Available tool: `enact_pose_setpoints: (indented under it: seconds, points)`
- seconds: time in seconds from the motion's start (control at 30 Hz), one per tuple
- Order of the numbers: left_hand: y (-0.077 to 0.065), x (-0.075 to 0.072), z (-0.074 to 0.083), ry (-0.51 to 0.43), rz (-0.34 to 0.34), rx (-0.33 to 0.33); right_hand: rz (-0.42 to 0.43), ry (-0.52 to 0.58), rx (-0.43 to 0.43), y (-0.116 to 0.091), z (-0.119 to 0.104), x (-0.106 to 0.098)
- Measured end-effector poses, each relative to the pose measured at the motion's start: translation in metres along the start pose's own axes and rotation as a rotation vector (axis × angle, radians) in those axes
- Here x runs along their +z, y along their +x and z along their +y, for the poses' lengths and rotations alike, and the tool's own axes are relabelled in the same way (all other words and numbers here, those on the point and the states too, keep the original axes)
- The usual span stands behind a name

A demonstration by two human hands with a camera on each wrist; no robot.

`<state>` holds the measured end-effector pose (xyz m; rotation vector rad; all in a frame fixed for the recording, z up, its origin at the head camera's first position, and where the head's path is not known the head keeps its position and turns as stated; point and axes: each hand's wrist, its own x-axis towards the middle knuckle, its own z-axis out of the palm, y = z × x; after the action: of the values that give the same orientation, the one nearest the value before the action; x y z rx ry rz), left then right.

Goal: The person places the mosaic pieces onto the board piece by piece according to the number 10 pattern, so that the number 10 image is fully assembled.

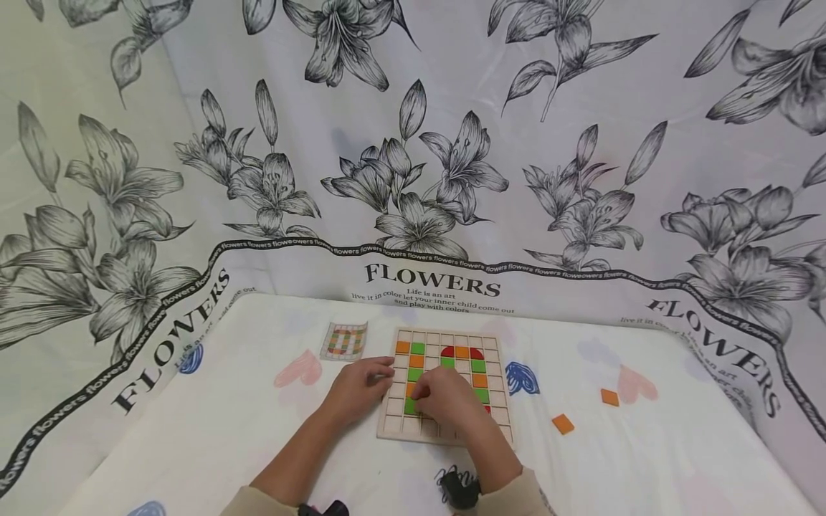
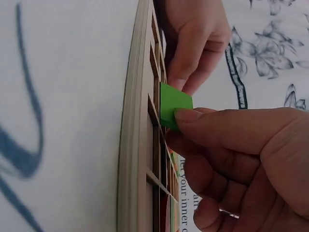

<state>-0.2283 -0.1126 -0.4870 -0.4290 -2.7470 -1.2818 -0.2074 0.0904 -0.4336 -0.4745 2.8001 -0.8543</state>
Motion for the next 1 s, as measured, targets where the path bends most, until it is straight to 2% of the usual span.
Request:
enact_pose_setpoints:
  seconds: [0.23, 0.4, 0.5, 0.6, 0.7, 0.83, 0.9, 1.0]
  points:
    - [0.002, 0.001, 0.000, -0.001, 0.003, 0.001, 0.035, -0.057, 0.035, 0.000, -0.002, 0.005]
    - [0.001, 0.003, -0.001, 0.004, 0.005, 0.006, 0.036, -0.073, 0.010, -0.002, 0.001, 0.005]
    - [0.000, 0.003, -0.001, 0.008, 0.006, 0.006, 0.052, -0.044, 0.035, -0.004, 0.005, -0.002]
    - [0.000, 0.003, -0.001, 0.009, 0.011, -0.003, 0.100, -0.010, 0.109, -0.006, 0.014, -0.018]
    - [0.000, 0.003, -0.001, -0.004, 0.018, -0.015, 0.143, 0.000, 0.175, -0.010, 0.033, -0.041]
    - [0.001, 0.002, 0.001, -0.015, 0.019, -0.022, 0.194, -0.032, 0.223, -0.023, 0.071, -0.074]
    - [0.001, 0.002, 0.001, -0.014, 0.016, -0.020, 0.226, -0.057, 0.288, -0.033, 0.091, -0.089]
    - [0.002, 0.002, 0.001, -0.005, 0.014, -0.013, 0.244, -0.065, 0.441, -0.049, 0.118, -0.105]
